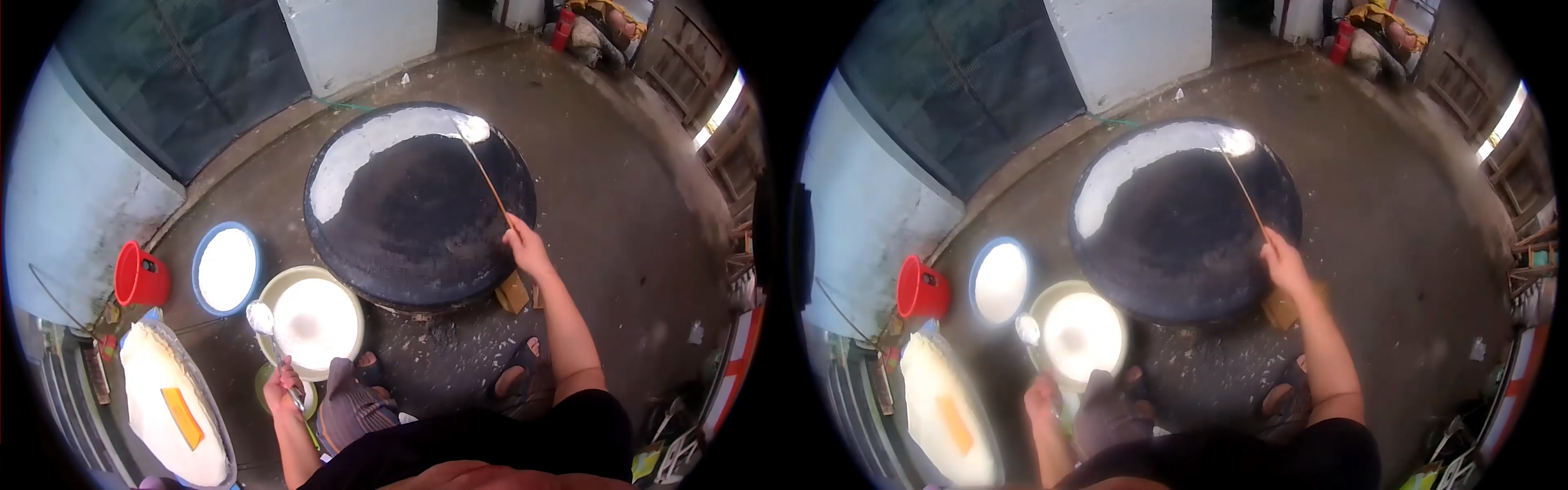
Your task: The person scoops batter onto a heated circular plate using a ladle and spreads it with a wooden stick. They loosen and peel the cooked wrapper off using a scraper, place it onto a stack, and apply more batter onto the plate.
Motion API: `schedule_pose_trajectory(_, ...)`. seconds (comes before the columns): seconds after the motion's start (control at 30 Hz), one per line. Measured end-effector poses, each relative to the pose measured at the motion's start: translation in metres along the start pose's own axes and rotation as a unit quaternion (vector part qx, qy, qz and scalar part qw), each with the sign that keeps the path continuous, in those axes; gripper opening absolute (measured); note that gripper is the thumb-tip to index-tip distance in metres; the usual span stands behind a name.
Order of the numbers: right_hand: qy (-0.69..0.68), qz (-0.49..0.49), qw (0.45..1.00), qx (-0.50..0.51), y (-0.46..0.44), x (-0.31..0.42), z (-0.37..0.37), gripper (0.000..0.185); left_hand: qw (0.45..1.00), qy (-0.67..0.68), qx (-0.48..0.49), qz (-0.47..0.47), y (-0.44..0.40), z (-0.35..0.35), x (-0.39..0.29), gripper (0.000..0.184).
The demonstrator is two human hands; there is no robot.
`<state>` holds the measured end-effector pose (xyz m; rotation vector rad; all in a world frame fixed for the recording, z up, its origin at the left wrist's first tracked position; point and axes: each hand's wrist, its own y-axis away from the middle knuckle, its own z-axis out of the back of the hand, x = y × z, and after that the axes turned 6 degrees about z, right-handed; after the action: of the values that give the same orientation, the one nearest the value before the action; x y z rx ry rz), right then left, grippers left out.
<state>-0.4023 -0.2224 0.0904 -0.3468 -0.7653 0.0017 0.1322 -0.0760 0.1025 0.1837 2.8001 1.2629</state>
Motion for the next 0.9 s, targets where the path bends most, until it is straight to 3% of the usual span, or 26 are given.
schedule_pose_trajectory(0.07, -0.156, -0.153, 0.976, 0.02, -0.017, 0.011, 0.021, 0.034, 1.0, 0.012, 0.011, 0.016, 0.011, -0.015, -0.001, 0.032)
schedule_pose_trajectory(0.1, -0.191, -0.16, 0.968, -0.007, -0.027, 0.002, 0.022, 0.036, 0.999, 0.028, 0.019, 0.034, 0.017, -0.024, 0.0, 0.032)
schedule_pose_trajectory(0.2, -0.179, -0.165, 0.97, -0.024, -0.066, -0.033, 0.024, 0.037, 0.999, 0.018, 0.047, 0.02, 0.042, -0.052, 0.029, 0.032)
schedule_pose_trajectory(0.27, -0.138, -0.289, 0.946, -0.047, -0.09, -0.041, 0.025, 0.038, 0.997, 0.026, 0.072, 0.026, 0.053, -0.063, 0.05, 0.032)
schedule_pose_trajectory(0.37, -0.191, -0.347, 0.918, 0.018, -0.106, -0.036, 0.017, 0.038, 0.991, 0.046, 0.096, 0.08, 0.055, -0.069, 0.072, 0.031)
schedule_pose_trajectory(0.5, -0.217, -0.346, 0.912, 0.047, -0.104, -0.034, 0.022, 0.035, 0.98, 0.012, 0.128, 0.149, 0.038, -0.065, 0.088, 0.031)
schedule_pose_trajectory(0.53, -0.192, -0.347, 0.918, -0.01, -0.106, -0.044, 0.016, 0.032, 0.984, 0.028, 0.1, 0.141, 0.038, -0.071, 0.095, 0.031)
schedule_pose_trajectory(0.67, -0.221, -0.354, 0.907, 0.057, -0.106, -0.013, 0.008, 0.031, 0.993, 0.017, 0.045, 0.107, 0.034, -0.074, 0.103, 0.031)
schedule_pose_trajectory(0.73, -0.211, -0.332, 0.919, 0.04, -0.104, -0.015, 0.008, 0.03, 0.997, -0.01, 0.022, 0.079, 0.034, -0.074, 0.104, 0.032)
schedule_pose_trajectory(0.77, -0.2, -0.308, 0.93, 0.025, -0.103, -0.02, 0.008, 0.029, 0.998, -0.014, 0.022, 0.062, 0.034, -0.075, 0.106, 0.032)
schedule_pose_trajectory(0.8, -0.183, -0.272, 0.943, -0.045, -0.11, -0.077, -0.022, 0.028, 0.999, -0.018, 0.021, 0.046, 0.035, -0.075, 0.106, 0.032)
schedule_pose_trajectory(0.9, -0.155, -0.246, 0.956, 0.032, -0.106, -0.032, -0.031, 0.027, 0.998, -0.045, 0.033, 0.027, 0.033, -0.071, 0.102, 0.032)
